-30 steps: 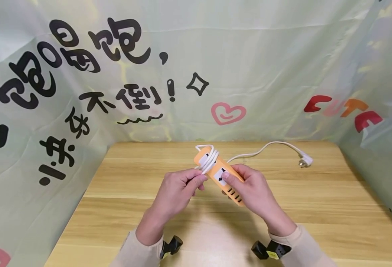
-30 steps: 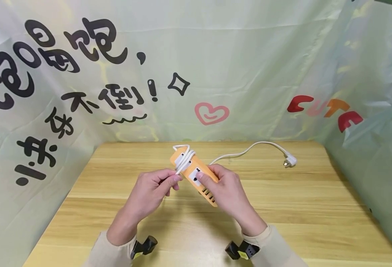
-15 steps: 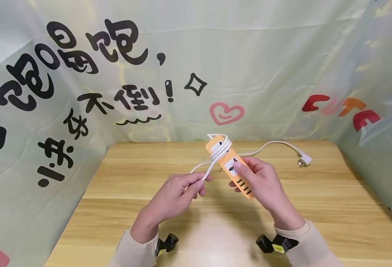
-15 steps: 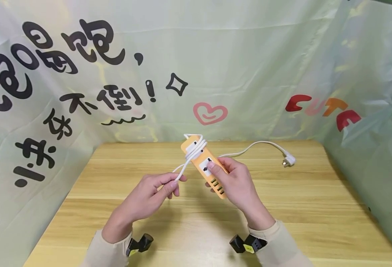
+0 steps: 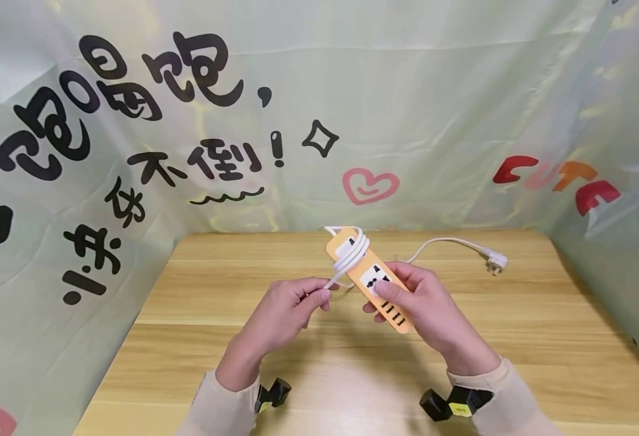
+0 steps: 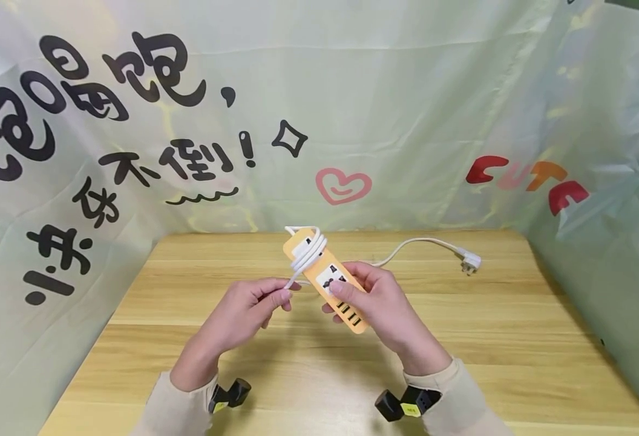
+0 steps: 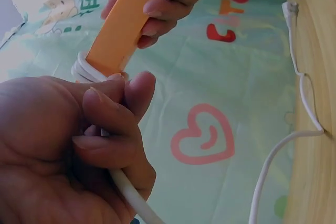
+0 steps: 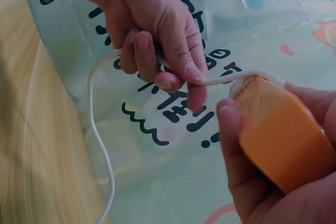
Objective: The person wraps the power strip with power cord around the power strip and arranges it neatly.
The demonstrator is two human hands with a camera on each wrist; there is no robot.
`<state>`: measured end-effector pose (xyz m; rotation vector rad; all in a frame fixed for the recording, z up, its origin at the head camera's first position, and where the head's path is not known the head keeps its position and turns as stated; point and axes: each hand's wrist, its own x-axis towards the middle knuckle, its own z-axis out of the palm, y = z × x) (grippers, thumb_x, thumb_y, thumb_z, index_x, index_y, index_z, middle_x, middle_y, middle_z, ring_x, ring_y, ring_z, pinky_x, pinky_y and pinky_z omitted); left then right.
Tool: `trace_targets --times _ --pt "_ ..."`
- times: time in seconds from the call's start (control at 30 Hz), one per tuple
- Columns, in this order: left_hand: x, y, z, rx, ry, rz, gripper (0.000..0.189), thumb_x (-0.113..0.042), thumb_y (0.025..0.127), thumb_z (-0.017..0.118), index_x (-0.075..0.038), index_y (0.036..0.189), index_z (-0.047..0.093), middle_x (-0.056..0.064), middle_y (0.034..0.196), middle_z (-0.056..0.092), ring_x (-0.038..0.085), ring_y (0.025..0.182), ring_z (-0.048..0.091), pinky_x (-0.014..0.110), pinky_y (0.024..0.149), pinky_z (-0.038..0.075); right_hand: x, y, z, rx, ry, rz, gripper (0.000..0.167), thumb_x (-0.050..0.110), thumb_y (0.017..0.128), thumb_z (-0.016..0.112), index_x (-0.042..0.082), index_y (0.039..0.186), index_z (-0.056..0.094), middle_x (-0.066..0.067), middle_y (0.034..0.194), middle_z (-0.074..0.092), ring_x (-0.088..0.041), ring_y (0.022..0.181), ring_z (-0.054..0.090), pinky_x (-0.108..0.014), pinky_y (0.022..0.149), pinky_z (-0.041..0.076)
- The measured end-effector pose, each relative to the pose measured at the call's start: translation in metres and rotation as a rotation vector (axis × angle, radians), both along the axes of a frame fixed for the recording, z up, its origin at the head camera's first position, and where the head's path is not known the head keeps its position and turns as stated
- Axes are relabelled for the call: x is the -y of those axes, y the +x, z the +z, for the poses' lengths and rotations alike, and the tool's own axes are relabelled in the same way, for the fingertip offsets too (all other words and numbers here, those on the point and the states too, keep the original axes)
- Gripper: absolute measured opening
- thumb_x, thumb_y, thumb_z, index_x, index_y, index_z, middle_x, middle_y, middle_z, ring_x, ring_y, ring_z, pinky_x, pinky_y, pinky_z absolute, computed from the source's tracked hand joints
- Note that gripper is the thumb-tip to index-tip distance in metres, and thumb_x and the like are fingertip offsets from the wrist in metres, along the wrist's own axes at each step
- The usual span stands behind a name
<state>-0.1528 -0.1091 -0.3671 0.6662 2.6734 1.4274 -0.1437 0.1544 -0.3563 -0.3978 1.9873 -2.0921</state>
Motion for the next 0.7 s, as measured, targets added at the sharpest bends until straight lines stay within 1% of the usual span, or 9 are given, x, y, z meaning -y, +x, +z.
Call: trace_targets --times 0.1,0.17,0.23,0.3,0.43,0.5,0.57,0.63,0.7 --pt "0.000 -0.002 0.000 0.035 -0.005 0.079 0.020 -0.038 0.104 0.067 -0.025 0.095 0.080 -0.009 0.075 0.068 0.009 0.055 0.054 0.025 0.046 0.040 -0.003 -0.001 -0.002 -0.017 0.004 0.036 0.039 0.019 0.111 0.056 0.000 0.144 0.054 -0.017 0.113 0.069 -0.028 0.089 0.078 -0.043 0.076 0.065" --pt "0.000 -0.003 -0.001 0.023 -0.018 0.117 0.026 -0.043 0.102 0.069 -0.026 0.085 0.078 -0.009 0.069 0.065 0.009 0.055 0.053 0.025 0.047 0.039 -0.005 -0.002 -0.002 -0.014 0.018 0.027 0.039 0.024 0.112 0.054 0.006 0.147 0.053 -0.018 0.114 0.066 -0.029 0.089 0.077 -0.047 0.077 0.065" --pt "0.000 -0.004 -0.003 -0.009 -0.022 0.120 0.027 -0.041 0.103 0.068 -0.026 0.082 0.077 -0.009 0.067 0.061 0.009 0.055 0.049 0.025 0.049 0.037 -0.005 -0.003 -0.003 -0.014 0.039 -0.010 0.040 0.027 0.112 0.054 0.009 0.148 0.053 -0.016 0.113 0.065 -0.030 0.086 0.077 -0.048 0.075 0.065" --pt "0.001 -0.005 -0.005 -0.044 -0.012 0.065 0.027 -0.037 0.107 0.064 -0.024 0.086 0.076 -0.009 0.070 0.060 0.008 0.057 0.047 0.025 0.052 0.038 -0.005 -0.004 -0.003 -0.020 0.056 -0.067 0.042 0.028 0.112 0.055 0.005 0.147 0.053 -0.015 0.109 0.066 -0.029 0.081 0.076 -0.046 0.071 0.065" --pt "0.004 -0.006 -0.006 -0.067 -0.010 -0.113 0.027 -0.023 0.112 0.053 -0.021 0.093 0.072 -0.010 0.084 0.064 0.009 0.074 0.055 0.026 0.065 0.047 -0.006 -0.007 -0.002 -0.013 0.059 -0.183 0.043 0.029 0.109 0.061 -0.005 0.134 0.057 -0.013 0.098 0.069 -0.025 0.073 0.075 -0.042 0.063 0.064" --pt "0.006 -0.007 -0.006 -0.035 -0.022 -0.188 0.027 -0.019 0.113 0.051 -0.021 0.095 0.071 -0.009 0.088 0.066 0.010 0.080 0.059 0.026 0.069 0.050 -0.007 -0.008 -0.002 0.004 0.048 -0.219 0.041 0.029 0.108 0.063 -0.008 0.126 0.058 -0.011 0.093 0.070 -0.023 0.070 0.075 -0.040 0.061 0.064" --pt "0.008 -0.007 -0.006 0.026 -0.029 -0.239 0.024 -0.019 0.113 0.052 -0.022 0.102 0.073 -0.009 0.085 0.067 0.009 0.075 0.060 0.025 0.065 0.050 -0.006 -0.009 -0.002 0.020 0.031 -0.232 0.039 0.027 0.107 0.065 -0.009 0.120 0.059 -0.011 0.090 0.071 -0.023 0.067 0.075 -0.040 0.060 0.064" --pt "0.009 -0.009 -0.008 0.099 -0.035 -0.268 0.022 -0.021 0.112 0.053 -0.022 0.108 0.075 -0.007 0.082 0.067 0.008 0.066 0.058 0.023 0.058 0.048 -0.005 -0.009 -0.002 0.027 0.018 -0.223 0.036 0.026 0.107 0.066 -0.009 0.115 0.060 -0.010 0.089 0.071 -0.023 0.066 0.075 -0.040 0.059 0.063" --pt "0.008 -0.012 -0.011 0.163 -0.038 -0.264 0.021 -0.025 0.112 0.055 -0.023 0.111 0.076 -0.005 0.081 0.069 0.008 0.059 0.056 0.022 0.053 0.046 -0.003 -0.008 -0.003 0.025 0.010 -0.203 0.034 0.024 0.106 0.066 -0.008 0.112 0.060 -0.010 0.088 0.072 -0.023 0.065 0.075 -0.040 0.059 0.063"
